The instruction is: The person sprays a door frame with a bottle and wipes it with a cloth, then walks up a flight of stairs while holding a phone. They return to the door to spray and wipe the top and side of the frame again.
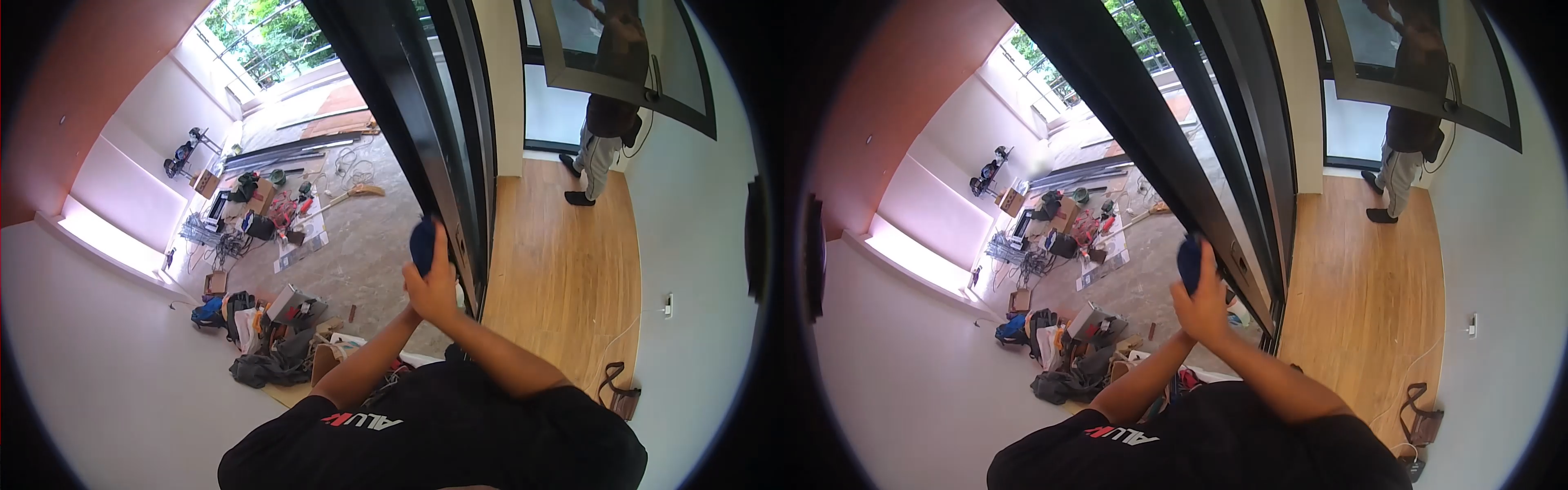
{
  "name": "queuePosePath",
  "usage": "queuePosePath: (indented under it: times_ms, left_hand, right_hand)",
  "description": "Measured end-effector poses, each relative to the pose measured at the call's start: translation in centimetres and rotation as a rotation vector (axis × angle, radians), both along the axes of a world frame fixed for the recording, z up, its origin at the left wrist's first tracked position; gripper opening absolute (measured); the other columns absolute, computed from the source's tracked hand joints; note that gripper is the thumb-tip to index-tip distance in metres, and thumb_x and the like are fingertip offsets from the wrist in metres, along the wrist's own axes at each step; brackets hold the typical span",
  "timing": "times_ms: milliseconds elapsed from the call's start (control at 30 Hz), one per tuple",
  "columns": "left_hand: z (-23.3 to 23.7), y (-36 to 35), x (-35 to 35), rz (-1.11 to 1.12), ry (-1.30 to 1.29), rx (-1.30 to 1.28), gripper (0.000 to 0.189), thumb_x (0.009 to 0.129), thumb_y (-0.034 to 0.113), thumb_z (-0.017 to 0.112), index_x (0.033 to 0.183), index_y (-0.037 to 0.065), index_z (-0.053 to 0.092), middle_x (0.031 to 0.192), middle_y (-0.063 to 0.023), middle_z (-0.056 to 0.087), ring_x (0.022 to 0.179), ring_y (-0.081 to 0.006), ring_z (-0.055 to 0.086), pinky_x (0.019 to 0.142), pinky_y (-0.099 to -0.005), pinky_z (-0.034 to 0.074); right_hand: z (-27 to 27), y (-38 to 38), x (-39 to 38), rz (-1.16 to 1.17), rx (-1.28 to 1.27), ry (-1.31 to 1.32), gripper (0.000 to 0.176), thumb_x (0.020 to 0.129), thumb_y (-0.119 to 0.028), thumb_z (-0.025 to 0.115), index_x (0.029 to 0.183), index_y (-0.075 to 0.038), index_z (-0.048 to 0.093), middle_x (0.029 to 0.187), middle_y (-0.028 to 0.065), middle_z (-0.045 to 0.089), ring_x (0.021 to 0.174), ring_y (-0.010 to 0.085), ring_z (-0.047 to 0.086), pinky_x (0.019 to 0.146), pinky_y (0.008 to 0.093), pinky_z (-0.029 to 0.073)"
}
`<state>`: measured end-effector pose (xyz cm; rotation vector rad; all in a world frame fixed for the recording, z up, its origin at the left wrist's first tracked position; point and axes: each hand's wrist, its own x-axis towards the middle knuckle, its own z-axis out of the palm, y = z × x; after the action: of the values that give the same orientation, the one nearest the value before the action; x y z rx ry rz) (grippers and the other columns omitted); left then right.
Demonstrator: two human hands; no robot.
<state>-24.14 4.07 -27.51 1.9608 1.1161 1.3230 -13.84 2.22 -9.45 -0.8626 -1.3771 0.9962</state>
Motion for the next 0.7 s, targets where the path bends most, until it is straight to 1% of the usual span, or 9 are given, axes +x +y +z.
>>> queuePosePath:
  times_ms: [33,100,167,333,400,433,500,633,700]
  left_hand:
    - [0.3,-0.2,0.1,0.006,0.018,0.008,0.057,0.095,0.015,0.075,0.143,0.000,0.049,0.143,-0.0142,0.054,0.130,-0.0275,0.053,0.110,-0.0422,0.043]
    - [0.7,-0.3,0.3,0.015,0.056,0.034,0.054,0.094,0.014,0.075,0.140,0.000,0.051,0.139,-0.0144,0.057,0.128,-0.0277,0.055,0.109,-0.0421,0.043]
    - [1.3,-0.4,0.3,0.025,0.093,0.078,0.050,0.094,0.013,0.075,0.137,0.000,0.054,0.135,-0.0146,0.059,0.125,-0.0280,0.056,0.107,-0.0420,0.044]
    - [1.5,-0.5,-0.4,-0.002,0.157,0.014,0.044,0.092,0.013,0.075,0.131,-0.001,0.058,0.128,-0.0152,0.063,0.121,-0.0284,0.058,0.106,-0.0420,0.044]
    - [0.9,-0.7,-0.3,-0.024,-0.083,-0.176,0.043,0.093,0.014,0.075,0.130,-0.001,0.059,0.127,-0.0157,0.064,0.121,-0.0281,0.058,0.106,-0.0419,0.045]
    - [0.8,-0.9,-0.2,-0.017,0.005,-0.099,0.048,0.095,0.017,0.073,0.136,0.000,0.054,0.134,-0.0149,0.059,0.125,-0.0278,0.056,0.108,-0.0419,0.043]
    - [1.1,-1.0,-0.1,0.003,0.042,-0.055,0.049,0.094,0.016,0.073,0.136,0.000,0.054,0.133,-0.0152,0.060,0.124,-0.0276,0.057,0.107,-0.0417,0.044]
    - [1.8,-1.0,0.7,0.032,0.032,-0.062,0.052,0.091,0.012,0.074,0.138,0.001,0.054,0.132,-0.0160,0.062,0.122,-0.0272,0.059,0.104,-0.0412,0.046]
    - [2.2,-1.0,1.1,0.039,0.012,-0.075,0.054,0.090,0.011,0.074,0.138,0.001,0.054,0.131,-0.0164,0.062,0.121,-0.0269,0.060,0.103,-0.0410,0.047]
  right_hand:
    - [-0.3,-0.3,-0.1,-0.018,-0.012,0.029,0.086,0.089,-0.003,0.059,0.162,-0.003,0.015,0.093,0.0142,0.065,0.059,0.0166,0.064,0.055,0.0315,0.054]
    - [1.7,-1.0,-0.6,0.119,-0.118,0.305,0.087,0.089,-0.001,0.060,0.163,-0.004,0.014,0.096,0.0121,0.064,0.060,0.0145,0.062,0.054,0.0301,0.052]
    - [9.1,1.3,-0.5,0.215,0.122,0.392,0.088,0.089,0.000,0.060,0.164,-0.005,0.013,0.105,0.0116,0.063,0.064,0.0132,0.062,0.056,0.0285,0.052]
    - [24.0,2.9,-0.5,0.221,0.382,0.279,0.091,0.086,-0.007,0.059,0.162,-0.006,0.010,0.117,0.0302,0.062,0.081,0.0364,0.069,0.077,0.0423,0.054]
    - [21.7,3.3,-0.5,0.246,0.366,0.284,0.092,0.084,-0.009,0.060,0.162,-0.008,0.010,0.122,0.0371,0.061,0.091,0.0479,0.069,0.088,0.0497,0.052]
    - [20.0,3.4,-0.3,0.259,0.359,0.294,0.093,0.083,-0.010,0.060,0.162,-0.009,0.011,0.125,0.0402,0.059,0.098,0.0548,0.068,0.095,0.0544,0.051]
    - [16.2,1.5,1.5,0.347,0.078,0.227,0.094,0.082,-0.010,0.061,0.163,-0.008,0.012,0.127,0.0380,0.059,0.099,0.0505,0.070,0.095,0.0525,0.052]
    - [0.3,0.2,-0.3,0.113,-0.011,-0.003,0.103,0.082,-0.002,0.062,0.164,-0.014,0.001,0.085,0.0131,0.068,0.051,0.0151,0.060,0.047,0.0289,0.050]
    - [-0.4,-0.3,-0.1,0.056,-0.010,0.017,0.103,0.082,0.000,0.062,0.163,-0.011,-0.001,0.091,0.0154,0.067,0.055,0.0168,0.062,0.049,0.0302,0.052]
